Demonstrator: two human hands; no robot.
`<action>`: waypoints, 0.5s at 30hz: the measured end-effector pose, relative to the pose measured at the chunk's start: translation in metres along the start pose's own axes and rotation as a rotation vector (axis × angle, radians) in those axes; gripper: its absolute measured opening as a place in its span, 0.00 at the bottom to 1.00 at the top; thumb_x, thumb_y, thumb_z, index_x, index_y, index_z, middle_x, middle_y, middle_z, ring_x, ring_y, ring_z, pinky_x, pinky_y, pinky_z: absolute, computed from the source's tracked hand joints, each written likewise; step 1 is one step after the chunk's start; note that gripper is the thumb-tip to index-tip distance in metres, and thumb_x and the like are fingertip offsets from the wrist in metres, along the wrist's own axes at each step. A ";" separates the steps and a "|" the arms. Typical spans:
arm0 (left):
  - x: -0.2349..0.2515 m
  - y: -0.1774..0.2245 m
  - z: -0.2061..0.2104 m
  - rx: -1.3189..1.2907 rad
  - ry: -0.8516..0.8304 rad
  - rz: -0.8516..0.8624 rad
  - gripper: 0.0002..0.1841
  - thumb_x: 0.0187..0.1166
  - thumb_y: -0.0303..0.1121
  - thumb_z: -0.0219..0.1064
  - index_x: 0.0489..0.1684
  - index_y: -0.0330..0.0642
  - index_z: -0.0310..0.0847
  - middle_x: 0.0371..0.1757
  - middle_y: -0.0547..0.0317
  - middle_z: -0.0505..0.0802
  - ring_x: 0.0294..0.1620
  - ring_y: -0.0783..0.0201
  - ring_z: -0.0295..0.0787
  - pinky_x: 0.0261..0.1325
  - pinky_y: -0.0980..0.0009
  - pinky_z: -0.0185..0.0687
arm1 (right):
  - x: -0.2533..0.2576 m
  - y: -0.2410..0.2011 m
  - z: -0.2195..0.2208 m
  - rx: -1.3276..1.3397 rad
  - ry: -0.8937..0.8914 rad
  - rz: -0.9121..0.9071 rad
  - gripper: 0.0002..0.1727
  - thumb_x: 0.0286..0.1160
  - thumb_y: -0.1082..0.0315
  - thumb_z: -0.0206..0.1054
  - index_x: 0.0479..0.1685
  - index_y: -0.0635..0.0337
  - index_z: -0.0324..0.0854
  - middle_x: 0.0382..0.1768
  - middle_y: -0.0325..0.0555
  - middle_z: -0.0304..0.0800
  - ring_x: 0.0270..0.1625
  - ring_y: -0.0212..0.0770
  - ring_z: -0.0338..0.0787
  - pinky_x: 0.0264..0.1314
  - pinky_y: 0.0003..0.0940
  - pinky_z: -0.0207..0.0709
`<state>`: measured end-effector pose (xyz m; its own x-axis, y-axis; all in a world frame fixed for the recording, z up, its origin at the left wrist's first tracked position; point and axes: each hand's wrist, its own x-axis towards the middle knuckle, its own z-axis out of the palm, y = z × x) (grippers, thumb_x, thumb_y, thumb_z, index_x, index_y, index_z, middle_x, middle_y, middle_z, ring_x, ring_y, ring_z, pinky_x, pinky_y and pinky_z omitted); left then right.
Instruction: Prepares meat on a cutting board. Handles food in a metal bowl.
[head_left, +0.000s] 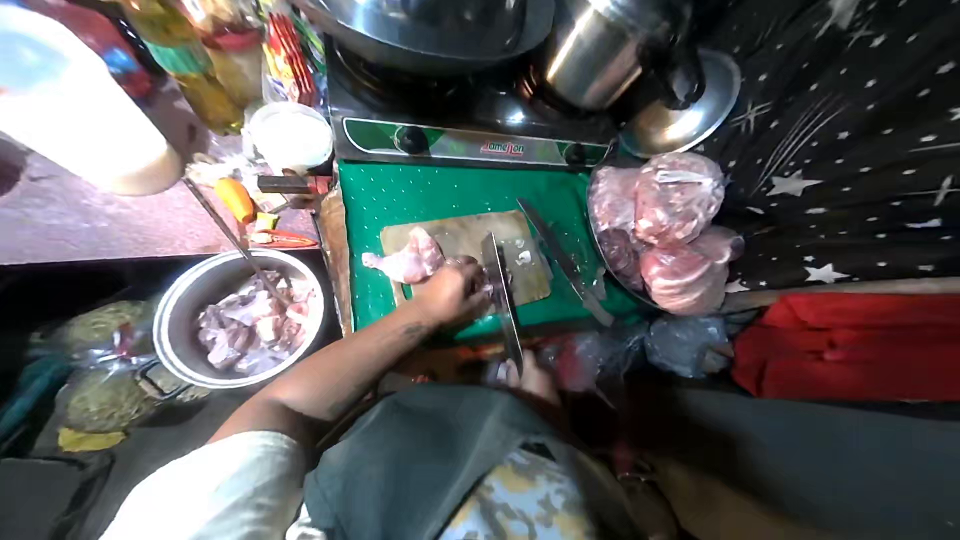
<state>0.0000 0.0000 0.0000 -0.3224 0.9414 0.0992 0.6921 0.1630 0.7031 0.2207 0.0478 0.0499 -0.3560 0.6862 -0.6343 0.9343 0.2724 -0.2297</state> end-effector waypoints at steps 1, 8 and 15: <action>0.008 0.003 0.005 0.015 -0.082 -0.036 0.23 0.77 0.45 0.74 0.63 0.38 0.86 0.69 0.44 0.88 0.70 0.47 0.85 0.77 0.48 0.77 | 0.001 -0.002 -0.003 -0.007 -0.011 0.004 0.28 0.94 0.55 0.52 0.86 0.58 0.65 0.62 0.64 0.90 0.66 0.61 0.90 0.71 0.58 0.78; 0.024 0.006 0.020 0.029 -0.077 -0.033 0.13 0.70 0.34 0.79 0.47 0.37 0.89 0.55 0.45 0.92 0.60 0.46 0.88 0.68 0.46 0.82 | 0.032 -0.020 -0.017 0.048 0.075 -0.214 0.26 0.93 0.56 0.53 0.80 0.64 0.69 0.56 0.62 0.90 0.58 0.57 0.92 0.65 0.55 0.83; 0.038 0.002 0.031 0.093 -0.043 -0.216 0.23 0.66 0.40 0.80 0.56 0.35 0.86 0.61 0.37 0.87 0.65 0.39 0.85 0.67 0.42 0.82 | 0.044 -0.018 -0.016 0.056 0.071 -0.227 0.26 0.93 0.56 0.53 0.80 0.62 0.68 0.57 0.61 0.90 0.59 0.55 0.92 0.66 0.53 0.83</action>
<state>0.0088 0.0450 -0.0169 -0.4431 0.8931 -0.0776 0.6673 0.3864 0.6367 0.1881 0.0846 0.0378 -0.5553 0.6577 -0.5090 0.8290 0.3884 -0.4025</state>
